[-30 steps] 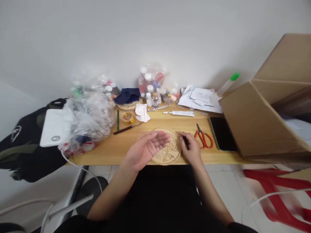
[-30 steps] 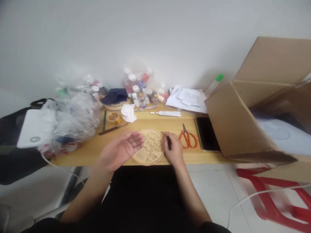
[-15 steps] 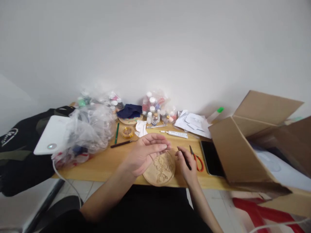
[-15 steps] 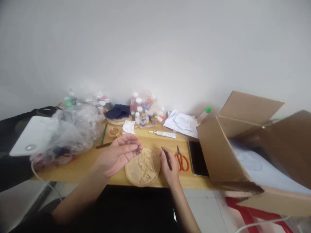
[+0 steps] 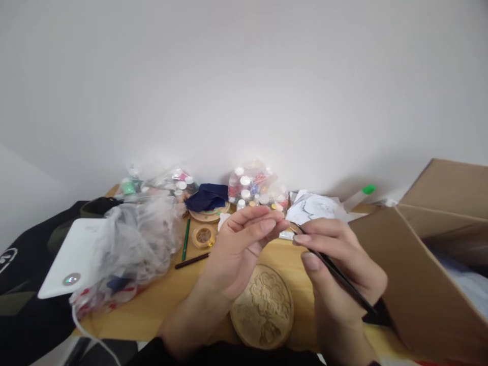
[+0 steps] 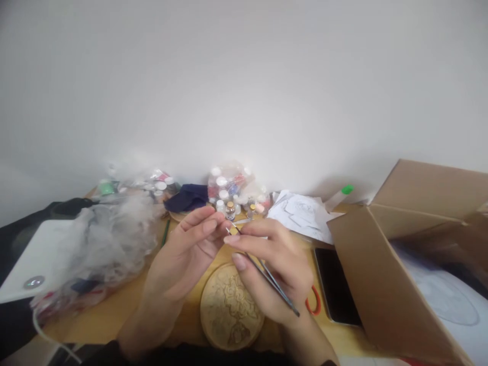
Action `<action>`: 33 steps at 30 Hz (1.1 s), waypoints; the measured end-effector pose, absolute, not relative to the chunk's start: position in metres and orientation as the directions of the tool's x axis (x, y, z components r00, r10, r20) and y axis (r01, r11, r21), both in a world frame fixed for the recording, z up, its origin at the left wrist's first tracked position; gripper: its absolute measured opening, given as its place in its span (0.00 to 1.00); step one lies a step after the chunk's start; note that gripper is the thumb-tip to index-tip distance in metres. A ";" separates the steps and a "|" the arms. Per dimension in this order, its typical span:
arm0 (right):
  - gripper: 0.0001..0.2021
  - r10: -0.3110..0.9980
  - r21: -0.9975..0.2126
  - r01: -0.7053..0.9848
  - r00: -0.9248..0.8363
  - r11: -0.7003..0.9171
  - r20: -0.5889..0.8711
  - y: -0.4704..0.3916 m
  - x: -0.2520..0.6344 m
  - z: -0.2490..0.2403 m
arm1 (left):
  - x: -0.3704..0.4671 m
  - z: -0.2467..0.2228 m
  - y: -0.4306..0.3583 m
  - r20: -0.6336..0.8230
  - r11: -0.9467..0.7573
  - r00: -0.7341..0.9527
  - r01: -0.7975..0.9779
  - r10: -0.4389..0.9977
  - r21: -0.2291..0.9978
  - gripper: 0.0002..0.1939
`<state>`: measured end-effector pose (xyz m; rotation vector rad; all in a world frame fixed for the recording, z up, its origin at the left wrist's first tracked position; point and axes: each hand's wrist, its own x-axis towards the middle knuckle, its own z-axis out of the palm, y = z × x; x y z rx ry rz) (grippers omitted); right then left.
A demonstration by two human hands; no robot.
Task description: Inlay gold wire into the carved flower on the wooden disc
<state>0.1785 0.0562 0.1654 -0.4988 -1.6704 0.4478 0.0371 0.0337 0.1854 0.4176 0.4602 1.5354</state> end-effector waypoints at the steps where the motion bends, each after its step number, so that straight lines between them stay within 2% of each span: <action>1: 0.15 0.533 -0.533 0.036 -0.134 0.845 0.836 0.058 0.177 0.165 | 0.037 0.184 0.035 -0.027 0.009 -0.006 -0.851 1.000 0.525 0.11; 4: 0.26 0.507 -0.517 -0.077 -0.125 0.852 0.853 0.063 0.174 0.165 | 0.037 0.182 0.037 -0.028 0.024 0.011 -0.855 1.000 0.518 0.11; 6: 0.28 0.507 -0.518 -0.087 -0.123 0.851 0.853 0.066 0.174 0.164 | 0.037 0.180 0.038 -0.027 0.023 0.011 -0.855 1.000 0.519 0.10; 14: 0.22 0.452 -0.446 0.072 -0.109 0.892 0.885 0.077 0.174 0.161 | 0.037 0.175 0.042 -0.033 0.075 0.068 -0.875 0.997 0.478 0.08; 21: 0.21 0.428 -0.418 0.113 -0.081 0.901 0.900 0.079 0.170 0.158 | 0.035 0.175 0.042 -0.060 0.084 0.064 -0.882 0.996 0.463 0.08; 29: 0.20 0.392 -0.370 0.174 -0.116 0.913 0.913 0.079 0.174 0.160 | 0.037 0.175 0.042 -0.053 0.094 0.078 -0.874 0.996 0.477 0.08; 33: 0.22 0.440 -0.400 0.210 -0.202 0.892 0.875 0.076 0.179 0.164 | 0.037 0.176 0.041 -0.052 0.088 0.072 -0.876 0.996 0.474 0.08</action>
